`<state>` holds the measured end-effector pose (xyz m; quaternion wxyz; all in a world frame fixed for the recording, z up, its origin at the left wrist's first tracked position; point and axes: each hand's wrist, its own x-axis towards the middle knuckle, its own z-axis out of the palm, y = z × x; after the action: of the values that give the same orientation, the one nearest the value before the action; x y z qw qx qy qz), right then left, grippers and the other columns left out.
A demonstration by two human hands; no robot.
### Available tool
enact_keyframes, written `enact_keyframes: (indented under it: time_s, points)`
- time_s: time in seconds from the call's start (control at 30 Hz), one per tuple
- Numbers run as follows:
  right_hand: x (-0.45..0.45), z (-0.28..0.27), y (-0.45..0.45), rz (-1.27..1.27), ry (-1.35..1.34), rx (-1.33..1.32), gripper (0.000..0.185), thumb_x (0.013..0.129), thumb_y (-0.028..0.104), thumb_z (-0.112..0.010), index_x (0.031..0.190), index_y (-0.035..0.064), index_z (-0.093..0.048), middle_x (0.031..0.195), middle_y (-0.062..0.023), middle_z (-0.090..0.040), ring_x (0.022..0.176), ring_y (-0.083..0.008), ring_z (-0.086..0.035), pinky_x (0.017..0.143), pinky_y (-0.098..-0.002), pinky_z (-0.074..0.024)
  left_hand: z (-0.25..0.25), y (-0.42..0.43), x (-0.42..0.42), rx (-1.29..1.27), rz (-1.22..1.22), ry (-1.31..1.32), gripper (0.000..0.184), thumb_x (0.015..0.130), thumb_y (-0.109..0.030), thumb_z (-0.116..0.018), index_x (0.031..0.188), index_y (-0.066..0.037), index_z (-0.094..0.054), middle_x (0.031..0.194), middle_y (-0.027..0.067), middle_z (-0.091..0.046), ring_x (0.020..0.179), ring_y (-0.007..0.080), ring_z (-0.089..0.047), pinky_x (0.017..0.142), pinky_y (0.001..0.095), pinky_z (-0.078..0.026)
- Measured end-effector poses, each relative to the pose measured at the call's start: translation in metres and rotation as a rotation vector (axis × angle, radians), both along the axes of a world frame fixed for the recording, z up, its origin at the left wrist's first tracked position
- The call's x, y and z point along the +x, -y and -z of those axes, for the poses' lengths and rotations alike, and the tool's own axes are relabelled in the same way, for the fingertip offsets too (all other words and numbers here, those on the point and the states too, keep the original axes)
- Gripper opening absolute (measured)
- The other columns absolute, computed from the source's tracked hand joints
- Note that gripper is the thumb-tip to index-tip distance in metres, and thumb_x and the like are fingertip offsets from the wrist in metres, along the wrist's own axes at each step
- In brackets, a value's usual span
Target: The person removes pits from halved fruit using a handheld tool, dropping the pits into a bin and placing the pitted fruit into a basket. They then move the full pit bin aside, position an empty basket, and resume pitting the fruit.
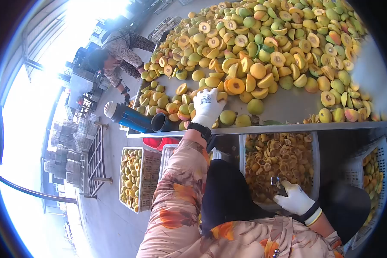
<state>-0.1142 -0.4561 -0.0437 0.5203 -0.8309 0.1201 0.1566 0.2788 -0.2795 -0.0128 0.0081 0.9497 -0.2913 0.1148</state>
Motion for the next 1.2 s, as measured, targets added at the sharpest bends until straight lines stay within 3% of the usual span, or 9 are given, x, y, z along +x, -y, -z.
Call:
enact_keyframes:
  time_s: [0.17,0.23,0.3,0.37,0.53,0.7,0.87,1.1,1.2]
  points:
    - [-0.002,-0.022,-0.002,0.007,0.086,-0.029,0.041,0.083,0.023,-0.071,0.111,-0.0061,-0.060,0.091,-0.0284,-0.068,0.090,-0.0438,-0.069,0.079,-0.0450,-0.0529,-0.017,-0.018,-0.025,-0.632,0.020,-0.175,0.043,0.080,-0.025,-0.077,0.108,0.001,-0.057,0.100,0.0183,-0.067,0.090,0.0353,-0.066,0.078,0.0468,-0.053]
    - [-0.007,-0.014,-0.006,0.025,0.175,-0.072,0.042,0.083,0.022,-0.071,0.113,-0.0065,-0.061,0.093,-0.0293,-0.068,0.092,-0.0449,-0.069,0.080,-0.0454,-0.0531,-0.052,-0.020,-0.061,-1.119,-0.044,-0.688,0.039,0.085,-0.019,-0.072,0.115,0.000,-0.054,0.101,0.0154,-0.066,0.088,0.0299,-0.069,0.073,0.0402,-0.056]
    - [-0.007,-0.022,-0.013,0.023,0.247,-0.081,0.043,0.085,0.022,-0.070,0.115,-0.0070,-0.061,0.094,-0.0298,-0.068,0.094,-0.0440,-0.068,0.081,-0.0457,-0.0537,-0.073,-0.026,-0.104,-1.535,0.005,-1.125,0.037,0.089,-0.012,-0.065,0.122,0.000,-0.056,0.110,0.0171,-0.067,0.102,0.0324,-0.069,0.081,0.0399,-0.059]
    - [-0.006,-0.041,-0.025,0.049,0.295,-0.031,0.046,0.087,0.022,-0.069,0.121,-0.0066,-0.058,0.091,-0.0295,-0.068,0.088,-0.0440,-0.069,0.077,-0.0469,-0.0539,-0.081,-0.030,-0.143,-1.692,0.150,-1.291,0.037,0.092,-0.010,-0.061,0.127,-0.002,-0.053,0.113,0.0188,-0.067,0.102,0.0342,-0.070,0.081,0.0419,-0.061]
    - [-0.003,-0.099,-0.056,0.072,0.476,-0.113,0.029,0.088,0.019,-0.070,0.099,-0.0009,-0.052,0.080,-0.0257,-0.068,0.080,-0.0467,-0.068,0.066,-0.0490,-0.0525,-0.073,-0.027,-0.228,-1.543,0.269,-1.177,0.046,0.103,-0.037,-0.058,0.132,-0.002,-0.057,0.113,0.0167,-0.068,0.095,0.0263,-0.068,0.082,0.0361,-0.056]
    - [-0.010,-0.117,-0.071,0.111,0.816,-0.157,0.029,0.089,0.016,-0.071,0.105,-0.0005,-0.053,0.082,-0.0224,-0.068,0.077,-0.0427,-0.070,0.065,-0.0456,-0.0525,-0.094,-0.021,-0.295,-1.575,0.207,-1.218,0.053,0.104,-0.044,-0.055,0.132,0.001,-0.059,0.111,0.0140,-0.069,0.093,0.0184,-0.065,0.079,0.0297,-0.052]
    - [-0.022,-0.096,-0.077,0.133,0.798,-0.192,0.024,0.091,0.017,-0.067,0.104,0.0020,-0.053,0.087,-0.0219,-0.070,0.077,-0.0421,-0.070,0.065,-0.0487,-0.0540,-0.095,-0.013,-0.324,-1.556,0.193,-0.952,0.044,0.104,-0.037,-0.058,0.125,0.001,-0.064,0.089,0.0053,-0.068,0.067,0.0057,-0.053,0.058,0.0192,-0.042]
    - [-0.042,-0.124,-0.079,0.153,0.706,-0.206,0.027,0.089,0.015,-0.068,0.106,-0.0013,-0.056,0.081,-0.0250,-0.068,0.076,-0.0444,-0.069,0.066,-0.0499,-0.0541,-0.102,-0.011,-0.336,-1.411,0.305,-0.567,0.031,0.104,-0.025,-0.058,0.115,0.002,-0.069,0.093,0.0040,-0.070,0.075,0.0063,-0.057,0.068,0.0212,-0.048]
    - [-0.042,-0.121,-0.076,0.110,0.629,-0.151,0.033,0.087,0.013,-0.069,0.112,-0.0042,-0.054,0.086,-0.0254,-0.070,0.082,-0.0436,-0.071,0.070,-0.0474,-0.0547,-0.109,-0.014,-0.340,-1.418,0.295,-0.668,0.025,0.103,-0.020,-0.061,0.113,0.002,-0.071,0.098,0.0039,-0.070,0.087,0.0085,-0.060,0.080,0.0252,-0.050]
